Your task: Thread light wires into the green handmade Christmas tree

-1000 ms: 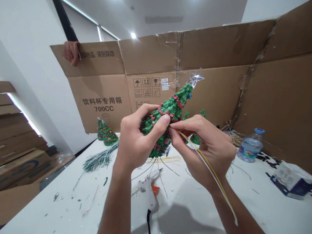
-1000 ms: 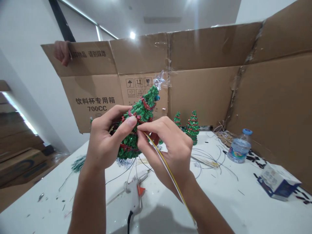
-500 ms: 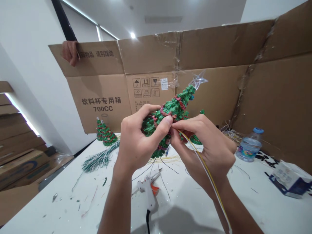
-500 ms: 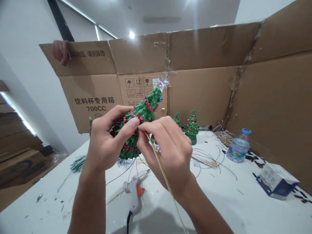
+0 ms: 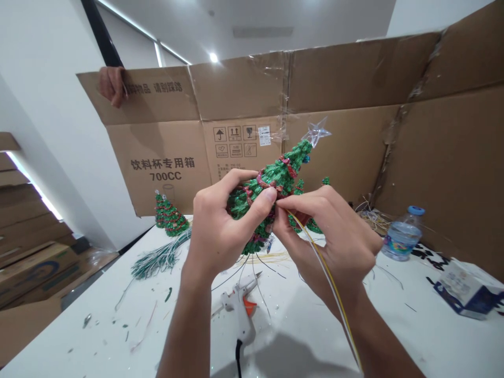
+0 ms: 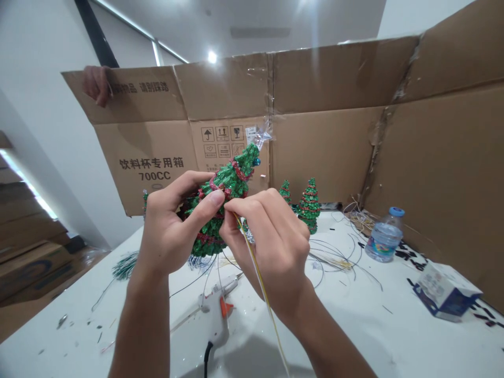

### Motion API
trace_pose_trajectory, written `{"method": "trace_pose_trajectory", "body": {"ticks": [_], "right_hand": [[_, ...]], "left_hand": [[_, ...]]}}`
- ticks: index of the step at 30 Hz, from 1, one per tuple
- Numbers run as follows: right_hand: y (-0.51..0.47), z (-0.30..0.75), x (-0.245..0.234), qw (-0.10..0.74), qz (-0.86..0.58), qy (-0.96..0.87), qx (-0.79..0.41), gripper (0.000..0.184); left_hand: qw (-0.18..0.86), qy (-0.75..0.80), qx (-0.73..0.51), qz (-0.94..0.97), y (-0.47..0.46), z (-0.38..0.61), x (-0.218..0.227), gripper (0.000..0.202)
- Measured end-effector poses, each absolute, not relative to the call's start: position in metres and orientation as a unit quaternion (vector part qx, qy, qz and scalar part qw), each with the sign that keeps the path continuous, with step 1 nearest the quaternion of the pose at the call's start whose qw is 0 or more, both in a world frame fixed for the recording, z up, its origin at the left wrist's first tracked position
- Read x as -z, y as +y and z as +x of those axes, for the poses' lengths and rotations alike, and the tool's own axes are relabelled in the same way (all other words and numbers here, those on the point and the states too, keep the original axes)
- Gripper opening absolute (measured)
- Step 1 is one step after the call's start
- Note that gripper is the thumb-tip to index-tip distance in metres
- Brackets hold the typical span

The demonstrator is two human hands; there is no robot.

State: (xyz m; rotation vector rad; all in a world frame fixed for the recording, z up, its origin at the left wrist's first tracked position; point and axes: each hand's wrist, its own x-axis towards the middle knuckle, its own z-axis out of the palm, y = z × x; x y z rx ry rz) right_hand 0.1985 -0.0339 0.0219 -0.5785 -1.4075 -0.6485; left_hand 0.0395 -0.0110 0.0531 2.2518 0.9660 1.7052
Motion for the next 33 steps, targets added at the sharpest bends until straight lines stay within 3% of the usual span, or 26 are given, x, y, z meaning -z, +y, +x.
{"method": "trace_pose_trajectory", "body": {"ticks": [13,33], "right_hand": [[-0.0309,0.1984,-0.0214,0.691,-0.261,-0.642,0.204,0.017],[-0.0292,0.199,-0.0206,0.721,-0.254,-0.63,0.134,0.017]], "left_hand": [[0.024,0.336,-0.564,0.754,-0.012,0.0405,-0.055,0.02],[0.045,0.341,-0.568,0.748,-0.0116,0.0416,-0.0531,0.019]]}}
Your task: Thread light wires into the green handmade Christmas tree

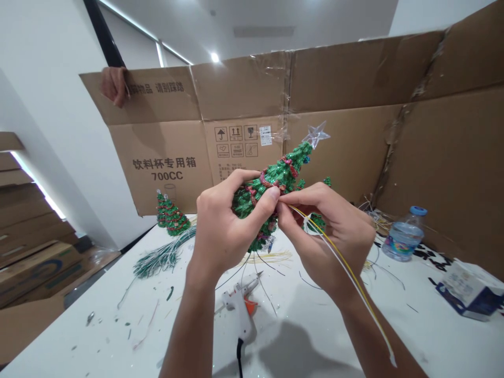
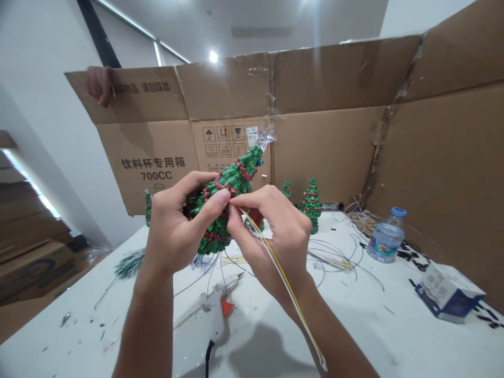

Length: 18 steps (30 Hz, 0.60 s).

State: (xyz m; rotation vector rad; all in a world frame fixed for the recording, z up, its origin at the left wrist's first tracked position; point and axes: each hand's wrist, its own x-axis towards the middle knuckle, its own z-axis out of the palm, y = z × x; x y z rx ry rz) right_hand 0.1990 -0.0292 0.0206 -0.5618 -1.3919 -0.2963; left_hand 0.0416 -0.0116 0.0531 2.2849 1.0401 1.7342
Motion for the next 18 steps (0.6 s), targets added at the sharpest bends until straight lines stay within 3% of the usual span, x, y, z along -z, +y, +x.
{"method": "trace_pose_trajectory", "body": {"ticks": [18], "right_hand": [[-0.0311,0.2012,-0.021,0.73,-0.258,-0.629,0.066,0.012]], "left_hand": [[0.056,0.332,-0.571,0.749,-0.0099,0.0434,-0.0532,0.021]]}}
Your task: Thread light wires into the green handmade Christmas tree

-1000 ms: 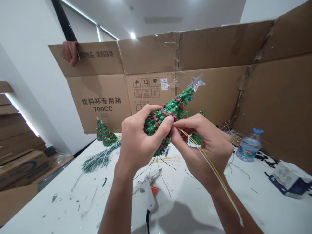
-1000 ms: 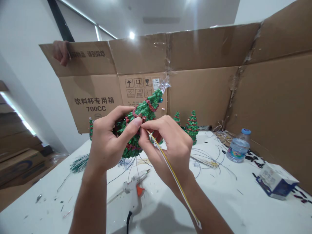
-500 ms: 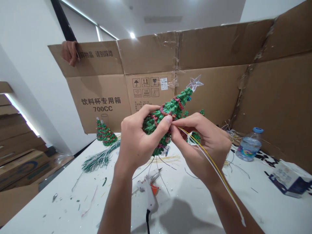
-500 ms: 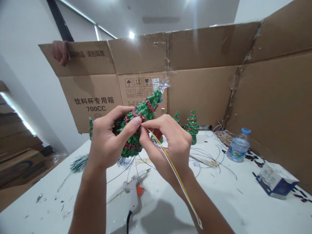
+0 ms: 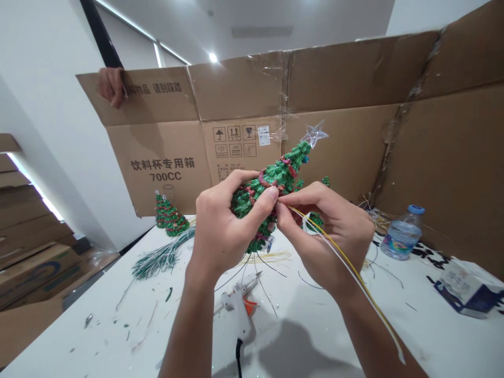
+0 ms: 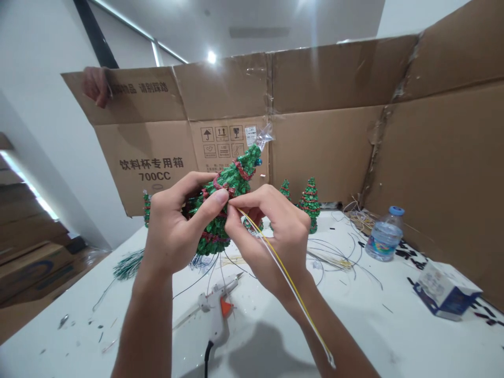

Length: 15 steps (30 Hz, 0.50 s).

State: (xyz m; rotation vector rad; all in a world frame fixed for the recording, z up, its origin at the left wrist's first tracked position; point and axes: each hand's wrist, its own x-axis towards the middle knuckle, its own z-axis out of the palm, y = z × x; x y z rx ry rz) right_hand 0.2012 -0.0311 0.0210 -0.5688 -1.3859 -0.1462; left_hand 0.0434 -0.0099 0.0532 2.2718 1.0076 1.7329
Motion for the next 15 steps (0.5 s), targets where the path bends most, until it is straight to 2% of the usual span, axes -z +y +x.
{"method": "trace_pose_trajectory", "body": {"ticks": [15], "right_hand": [[-0.0321,0.2067,-0.0224,0.719,-0.256,-0.643,0.058,0.011]], "left_hand": [[0.053,0.331,-0.573,0.748,-0.0087,0.0448,-0.051,0.024]]}}
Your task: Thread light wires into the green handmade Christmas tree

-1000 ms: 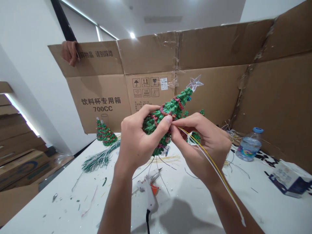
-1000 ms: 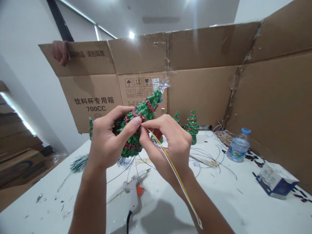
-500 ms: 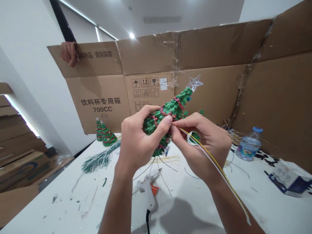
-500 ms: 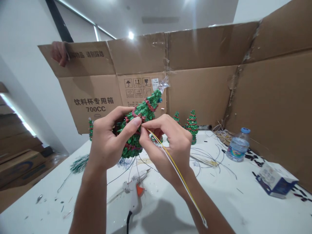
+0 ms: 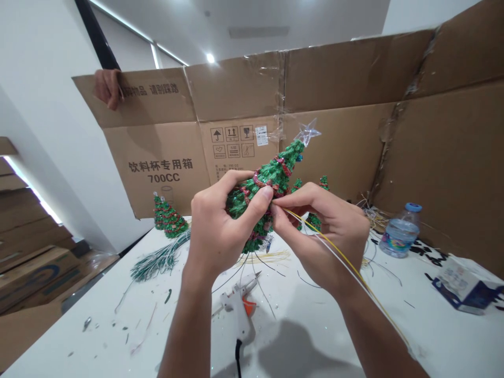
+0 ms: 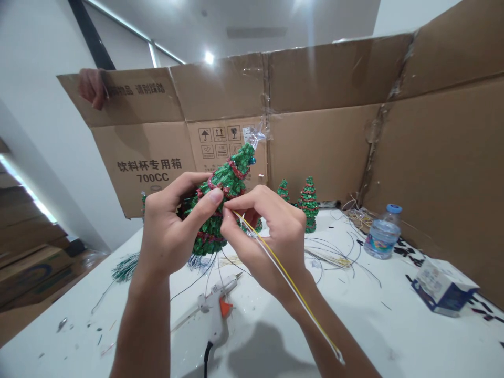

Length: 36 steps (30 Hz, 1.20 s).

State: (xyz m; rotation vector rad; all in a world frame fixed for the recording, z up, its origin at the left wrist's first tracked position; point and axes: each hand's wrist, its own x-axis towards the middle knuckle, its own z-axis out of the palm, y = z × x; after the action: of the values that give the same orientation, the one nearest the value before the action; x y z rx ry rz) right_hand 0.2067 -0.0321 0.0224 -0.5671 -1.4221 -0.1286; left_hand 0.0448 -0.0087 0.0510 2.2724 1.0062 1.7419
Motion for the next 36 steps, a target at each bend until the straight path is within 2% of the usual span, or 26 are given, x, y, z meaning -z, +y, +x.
{"method": "trace_pose_trajectory", "body": {"ticks": [21,36], "right_hand": [[-0.0312,0.2061,-0.0206,0.73,-0.251,-0.636,0.012,0.016],[-0.0323,0.2055,-0.0226,0.721,-0.238,-0.648,0.055,0.015]], "left_hand": [[0.062,0.326,-0.578,0.746,-0.0099,0.0458,-0.0514,0.023],[0.071,0.321,-0.582,0.744,-0.0116,0.0436,-0.0526,0.022]]}}
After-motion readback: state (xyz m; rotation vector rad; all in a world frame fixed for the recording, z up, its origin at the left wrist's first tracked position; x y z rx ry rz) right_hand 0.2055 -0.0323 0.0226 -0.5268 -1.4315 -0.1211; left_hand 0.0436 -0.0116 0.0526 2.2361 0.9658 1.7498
